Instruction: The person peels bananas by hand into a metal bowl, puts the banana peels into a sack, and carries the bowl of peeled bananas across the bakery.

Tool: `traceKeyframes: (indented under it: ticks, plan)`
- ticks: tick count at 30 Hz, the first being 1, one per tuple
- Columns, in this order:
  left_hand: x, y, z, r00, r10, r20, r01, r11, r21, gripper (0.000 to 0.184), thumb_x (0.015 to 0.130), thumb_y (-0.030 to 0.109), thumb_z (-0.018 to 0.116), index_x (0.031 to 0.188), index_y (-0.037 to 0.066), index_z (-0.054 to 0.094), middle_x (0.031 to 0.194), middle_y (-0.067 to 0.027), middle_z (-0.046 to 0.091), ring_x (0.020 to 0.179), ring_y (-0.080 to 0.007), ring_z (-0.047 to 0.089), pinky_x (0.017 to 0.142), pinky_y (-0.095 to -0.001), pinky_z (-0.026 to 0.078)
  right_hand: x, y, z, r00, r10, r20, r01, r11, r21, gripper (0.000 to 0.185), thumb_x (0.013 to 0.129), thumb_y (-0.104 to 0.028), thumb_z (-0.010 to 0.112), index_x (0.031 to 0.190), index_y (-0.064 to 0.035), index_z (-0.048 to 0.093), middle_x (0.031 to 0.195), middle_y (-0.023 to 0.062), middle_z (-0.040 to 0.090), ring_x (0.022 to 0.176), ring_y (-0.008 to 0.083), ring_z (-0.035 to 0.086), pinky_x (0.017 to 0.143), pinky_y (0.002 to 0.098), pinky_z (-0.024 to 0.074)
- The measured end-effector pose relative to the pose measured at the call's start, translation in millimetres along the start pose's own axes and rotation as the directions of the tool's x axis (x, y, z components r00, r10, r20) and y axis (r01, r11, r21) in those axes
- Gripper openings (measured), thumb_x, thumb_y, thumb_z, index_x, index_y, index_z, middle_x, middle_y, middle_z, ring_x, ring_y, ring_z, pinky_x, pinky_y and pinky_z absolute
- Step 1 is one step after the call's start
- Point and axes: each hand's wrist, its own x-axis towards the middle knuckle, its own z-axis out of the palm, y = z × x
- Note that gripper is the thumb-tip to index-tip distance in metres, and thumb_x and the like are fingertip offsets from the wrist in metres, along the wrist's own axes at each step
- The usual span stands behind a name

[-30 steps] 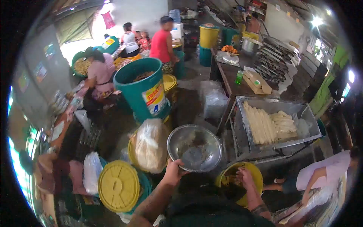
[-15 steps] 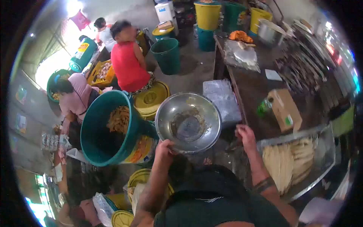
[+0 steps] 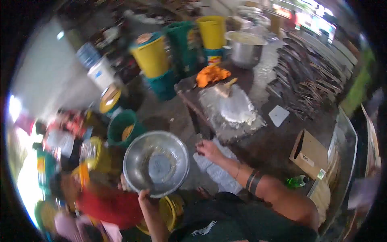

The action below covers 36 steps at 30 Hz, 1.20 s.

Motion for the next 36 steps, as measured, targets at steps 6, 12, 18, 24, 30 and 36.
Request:
traceKeyframes:
  ticks: [6, 12, 18, 24, 30, 36]
  plan:
    - [198.0, 69.0, 26.9, 0.959, -0.274, -0.071, 0.280, 0.881, 0.383, 0.055, 0.074, 0.023, 0.056, 0.125, 0.004, 0.052, 0.120, -0.0162, 0.060, 0.102, -0.0354, 0.062, 0.082, -0.0510, 0.054, 51.9, -32.6, 3.7, 0.984, 0.169, -0.061, -0.171, 0.985, -0.025, 0.027, 0.092, -0.025, 0.061, 0.106, -0.0024, 0.065, 0.088, 0.0048, 0.066, 0.080, 0.0135, 0.061, 0.073, 0.0300, 0.0492]
    - [412.6, 86.6, 63.5, 0.962, -0.273, 0.024, 0.245, 0.895, 0.374, 0.047, 0.075, 0.019, 0.058, 0.119, 0.006, 0.053, 0.125, -0.0137, 0.054, 0.109, -0.0332, 0.056, 0.083, -0.0538, 0.051, 200.8, -37.3, 30.8, 0.942, 0.286, 0.176, -0.308, 0.944, 0.118, 0.030, 0.095, -0.031, 0.058, 0.111, -0.0058, 0.063, 0.087, 0.0003, 0.062, 0.074, 0.0113, 0.056, 0.067, 0.0271, 0.0466]
    - [575.3, 142.1, 102.0, 0.945, -0.327, -0.019, 0.257, 0.705, 0.661, 0.043, 0.076, 0.018, 0.058, 0.117, 0.006, 0.055, 0.118, -0.0126, 0.058, 0.106, -0.0299, 0.059, 0.086, -0.0493, 0.050, 424.6, -51.3, 65.1, 0.967, -0.068, 0.245, 0.015, 0.977, 0.211, 0.031, 0.097, -0.032, 0.057, 0.110, -0.0039, 0.062, 0.088, 0.0019, 0.062, 0.077, 0.0105, 0.056, 0.069, 0.0283, 0.0481]
    - [740.8, 177.8, 198.3, 0.842, -0.519, 0.146, 0.356, 0.739, 0.572, 0.057, 0.087, 0.040, 0.054, 0.135, 0.011, 0.045, 0.132, -0.0123, 0.051, 0.119, -0.0329, 0.051, 0.099, -0.0491, 0.043, 568.5, -156.3, -24.2, 0.989, -0.147, -0.027, 0.150, 0.972, 0.183, 0.031, 0.096, -0.030, 0.059, 0.112, -0.0045, 0.062, 0.091, 0.0018, 0.064, 0.080, 0.0112, 0.058, 0.069, 0.0293, 0.0481]
    - [932.3, 102.9, 291.4, 0.655, -0.743, 0.140, 0.481, 0.552, 0.681, 0.055, 0.080, 0.039, 0.055, 0.125, 0.007, 0.057, 0.125, -0.0122, 0.058, 0.114, -0.0326, 0.054, 0.095, -0.0490, 0.044, 662.1, -127.6, -92.9, 0.813, -0.078, -0.577, 0.187, 0.974, 0.132, 0.035, 0.092, -0.035, 0.064, 0.110, -0.0050, 0.064, 0.098, 0.0041, 0.067, 0.089, 0.0153, 0.061, 0.078, 0.0316, 0.0497]
    - [1079.5, -61.5, 513.5, 0.205, -0.912, 0.355, 0.595, 0.404, 0.695, 0.044, 0.078, 0.029, 0.058, 0.114, 0.005, 0.058, 0.111, -0.0129, 0.065, 0.089, -0.0302, 0.066, 0.072, -0.0404, 0.058, 660.2, -105.4, -113.2, 0.485, 0.213, -0.848, 0.044, 0.963, 0.267, 0.038, 0.088, -0.035, 0.067, 0.114, -0.0059, 0.065, 0.101, 0.0023, 0.066, 0.092, 0.0138, 0.060, 0.081, 0.0294, 0.0486]
